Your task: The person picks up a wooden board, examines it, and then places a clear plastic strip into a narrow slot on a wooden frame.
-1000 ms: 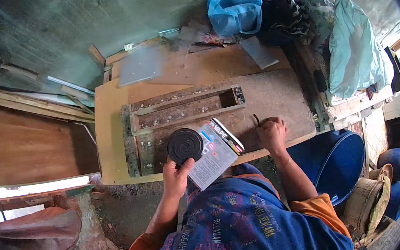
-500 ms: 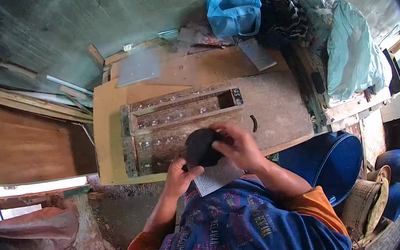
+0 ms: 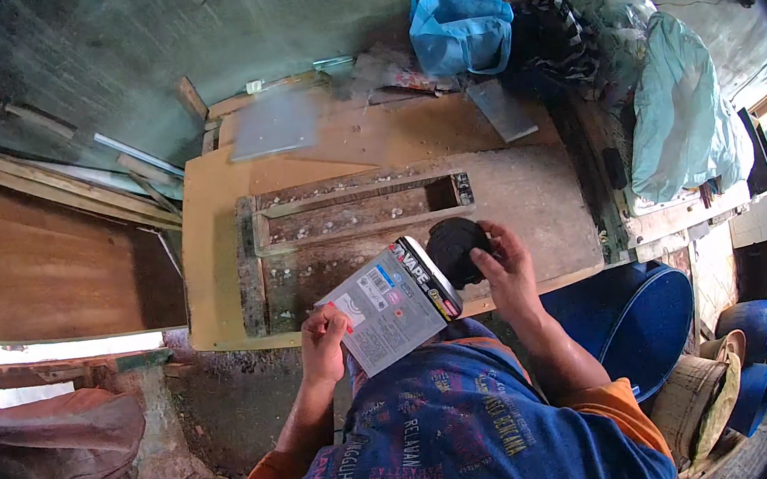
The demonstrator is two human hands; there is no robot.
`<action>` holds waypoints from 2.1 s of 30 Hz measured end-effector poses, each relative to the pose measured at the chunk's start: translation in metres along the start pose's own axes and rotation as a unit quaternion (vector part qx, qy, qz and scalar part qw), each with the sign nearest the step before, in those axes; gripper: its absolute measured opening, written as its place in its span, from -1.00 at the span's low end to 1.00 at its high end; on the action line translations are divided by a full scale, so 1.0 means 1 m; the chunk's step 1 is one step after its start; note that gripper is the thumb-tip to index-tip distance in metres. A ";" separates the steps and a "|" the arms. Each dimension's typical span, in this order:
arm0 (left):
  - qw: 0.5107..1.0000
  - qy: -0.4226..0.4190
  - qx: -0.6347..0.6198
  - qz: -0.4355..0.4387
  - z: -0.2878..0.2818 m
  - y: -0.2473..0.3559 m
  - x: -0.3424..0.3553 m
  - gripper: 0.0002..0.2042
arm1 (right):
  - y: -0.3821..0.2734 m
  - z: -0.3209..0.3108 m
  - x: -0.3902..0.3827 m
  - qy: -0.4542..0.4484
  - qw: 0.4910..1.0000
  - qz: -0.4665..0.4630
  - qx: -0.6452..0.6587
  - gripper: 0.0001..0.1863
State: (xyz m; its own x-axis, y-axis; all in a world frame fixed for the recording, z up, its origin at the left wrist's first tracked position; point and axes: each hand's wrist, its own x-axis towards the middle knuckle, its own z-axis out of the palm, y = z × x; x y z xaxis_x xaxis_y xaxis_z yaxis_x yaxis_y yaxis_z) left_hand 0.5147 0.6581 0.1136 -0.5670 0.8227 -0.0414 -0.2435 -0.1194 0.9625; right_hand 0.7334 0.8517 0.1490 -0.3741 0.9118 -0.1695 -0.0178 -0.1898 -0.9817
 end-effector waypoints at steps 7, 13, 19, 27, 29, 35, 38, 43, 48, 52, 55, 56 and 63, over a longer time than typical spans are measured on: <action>0.999 0.018 0.017 -0.026 -0.004 -0.016 -0.003 -0.73 | 0.001 0.019 -0.014 -0.077 0.993 0.090 0.029 -0.60; 0.999 0.040 0.010 -0.016 0.005 -0.014 0.001 -0.74 | 0.015 0.033 -0.028 -0.155 0.978 0.140 0.026 -0.81; 0.990 0.134 0.044 -0.010 0.017 -0.019 0.004 -0.75 | 0.005 0.038 -0.024 -0.207 0.946 0.207 0.141 -0.69; 0.990 0.053 0.130 0.027 0.023 -0.024 0.015 -0.58 | -0.019 0.053 -0.022 -0.240 0.959 0.145 0.037 -0.30; 0.994 -0.002 0.099 0.047 0.023 -0.026 0.018 -0.38 | -0.017 0.049 -0.009 -0.243 0.963 0.115 0.010 -0.34; 0.999 -0.001 0.051 0.005 0.018 0.003 0.008 -0.22 | 0.000 0.036 0.094 -0.109 0.982 0.063 0.141 -0.51; 0.995 0.046 0.089 0.000 -0.001 0.004 -0.002 -0.26 | 0.000 0.044 0.170 -0.048 0.985 0.037 0.160 -0.54; 0.979 0.146 0.138 -0.039 -0.036 0.013 -0.031 -0.38 | 0.029 0.068 0.278 -0.013 0.983 0.090 0.162 -0.59; 0.964 0.222 0.127 -0.078 -0.039 0.018 -0.033 -0.32 | 0.085 0.054 0.404 -0.067 0.986 0.005 0.152 -0.47; 0.975 0.169 0.121 -0.084 -0.042 0.008 -0.032 -0.40 | 0.082 0.033 0.430 0.174 0.983 -0.049 -0.023 -0.33; 0.974 0.156 0.137 -0.090 -0.031 0.012 -0.025 -0.42 | 0.096 -0.001 0.401 0.046 0.997 -0.062 0.015 -0.45; 0.970 0.166 0.158 -0.085 -0.030 0.016 -0.035 -0.43 | 0.072 0.017 0.354 0.009 0.999 -0.040 0.002 -0.51; 0.984 0.094 0.129 -0.082 -0.015 0.005 -0.024 -0.47 | 0.055 -0.088 0.131 0.080 0.966 -0.100 -0.226 -0.80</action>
State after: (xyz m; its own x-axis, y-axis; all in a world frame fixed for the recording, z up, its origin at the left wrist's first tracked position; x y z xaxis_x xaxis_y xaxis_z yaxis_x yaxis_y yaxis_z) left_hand 0.5152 0.6294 0.1150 -0.6777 0.6991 -0.2278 -0.1500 0.1718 0.9736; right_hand 0.7652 0.9926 0.0653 -0.2554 0.9655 0.0514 0.3448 0.1406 -0.9281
